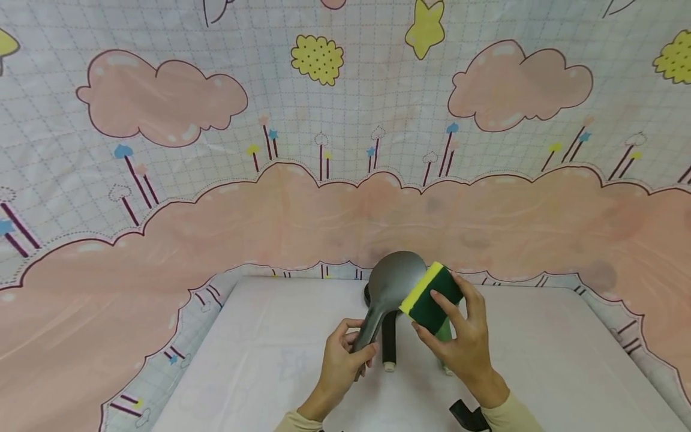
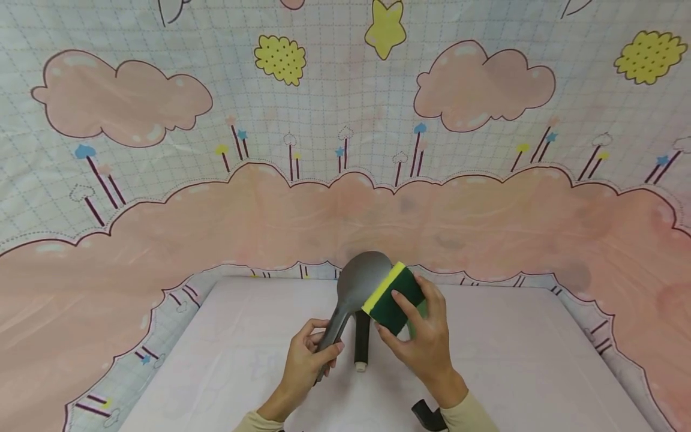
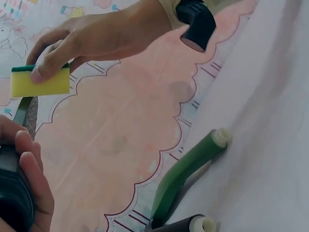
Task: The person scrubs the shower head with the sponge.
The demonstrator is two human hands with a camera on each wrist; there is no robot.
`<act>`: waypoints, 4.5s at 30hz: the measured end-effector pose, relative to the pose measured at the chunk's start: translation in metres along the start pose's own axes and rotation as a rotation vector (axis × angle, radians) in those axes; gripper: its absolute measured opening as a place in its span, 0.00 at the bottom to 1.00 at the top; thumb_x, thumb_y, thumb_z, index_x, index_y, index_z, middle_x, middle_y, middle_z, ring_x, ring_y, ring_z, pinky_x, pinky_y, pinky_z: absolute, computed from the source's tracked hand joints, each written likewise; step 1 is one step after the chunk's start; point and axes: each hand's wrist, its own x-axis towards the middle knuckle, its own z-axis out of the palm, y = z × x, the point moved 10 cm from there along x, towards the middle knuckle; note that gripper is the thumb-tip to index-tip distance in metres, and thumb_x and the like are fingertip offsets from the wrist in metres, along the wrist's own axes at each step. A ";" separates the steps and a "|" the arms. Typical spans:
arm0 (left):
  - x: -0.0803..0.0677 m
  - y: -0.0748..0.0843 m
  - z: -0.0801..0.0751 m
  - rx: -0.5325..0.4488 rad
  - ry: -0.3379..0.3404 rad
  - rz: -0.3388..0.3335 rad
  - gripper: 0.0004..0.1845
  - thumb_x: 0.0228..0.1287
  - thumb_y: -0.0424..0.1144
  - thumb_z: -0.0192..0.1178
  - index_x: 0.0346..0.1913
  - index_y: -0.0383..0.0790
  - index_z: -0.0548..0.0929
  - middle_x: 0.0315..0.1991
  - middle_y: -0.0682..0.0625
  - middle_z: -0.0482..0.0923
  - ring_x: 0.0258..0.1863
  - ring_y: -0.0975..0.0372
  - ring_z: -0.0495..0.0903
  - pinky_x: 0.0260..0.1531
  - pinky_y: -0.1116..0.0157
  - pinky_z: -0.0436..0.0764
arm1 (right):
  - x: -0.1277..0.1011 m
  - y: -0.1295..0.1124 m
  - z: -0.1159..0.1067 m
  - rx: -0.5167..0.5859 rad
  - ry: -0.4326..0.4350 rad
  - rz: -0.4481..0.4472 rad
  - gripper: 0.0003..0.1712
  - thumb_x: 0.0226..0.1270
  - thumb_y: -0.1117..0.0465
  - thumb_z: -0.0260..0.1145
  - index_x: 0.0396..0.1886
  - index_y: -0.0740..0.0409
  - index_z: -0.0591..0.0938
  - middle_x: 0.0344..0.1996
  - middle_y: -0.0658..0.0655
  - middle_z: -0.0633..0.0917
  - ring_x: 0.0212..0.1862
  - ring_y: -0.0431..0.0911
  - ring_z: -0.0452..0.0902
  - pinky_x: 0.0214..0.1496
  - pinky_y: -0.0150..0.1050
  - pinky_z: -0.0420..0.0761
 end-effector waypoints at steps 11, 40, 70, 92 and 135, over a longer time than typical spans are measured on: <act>0.003 -0.005 0.008 -0.189 0.029 -0.066 0.24 0.53 0.28 0.68 0.52 0.30 0.72 0.41 0.49 0.77 0.26 0.67 0.79 0.21 0.72 0.77 | -0.012 -0.020 0.008 -0.032 0.042 -0.058 0.32 0.62 0.35 0.65 0.50 0.57 0.83 0.60 0.75 0.73 0.61 0.63 0.66 0.72 0.31 0.61; 0.002 -0.010 -0.019 -0.135 -0.090 -0.016 0.24 0.50 0.26 0.65 0.52 0.23 0.74 0.37 0.52 0.78 0.27 0.67 0.81 0.22 0.72 0.77 | 0.006 -0.008 -0.005 0.203 -0.115 -0.002 0.36 0.61 0.34 0.65 0.52 0.61 0.83 0.63 0.74 0.73 0.67 0.52 0.68 0.65 0.23 0.68; -0.016 0.004 0.000 -0.198 -0.338 0.058 0.17 0.58 0.27 0.61 0.50 0.39 0.75 0.37 0.52 0.82 0.25 0.68 0.78 0.23 0.73 0.76 | 0.007 0.027 -0.018 0.420 -0.121 0.215 0.37 0.41 0.71 0.76 0.57 0.69 0.78 0.67 0.72 0.68 0.69 0.44 0.66 0.63 0.24 0.71; -0.009 -0.003 0.015 -0.187 -0.177 -0.050 0.26 0.76 0.44 0.49 0.68 0.30 0.66 0.39 0.56 0.82 0.28 0.68 0.78 0.25 0.73 0.77 | 0.001 -0.004 -0.008 0.035 0.006 -0.002 0.35 0.61 0.34 0.66 0.52 0.59 0.84 0.62 0.76 0.72 0.64 0.63 0.65 0.71 0.29 0.62; -0.003 -0.016 0.033 -0.345 -0.303 -0.186 0.32 0.75 0.41 0.50 0.75 0.33 0.56 0.67 0.48 0.70 0.60 0.64 0.73 0.61 0.68 0.69 | -0.028 -0.021 0.028 0.112 -0.135 -0.015 0.32 0.63 0.36 0.64 0.54 0.54 0.84 0.64 0.71 0.73 0.66 0.57 0.66 0.72 0.26 0.59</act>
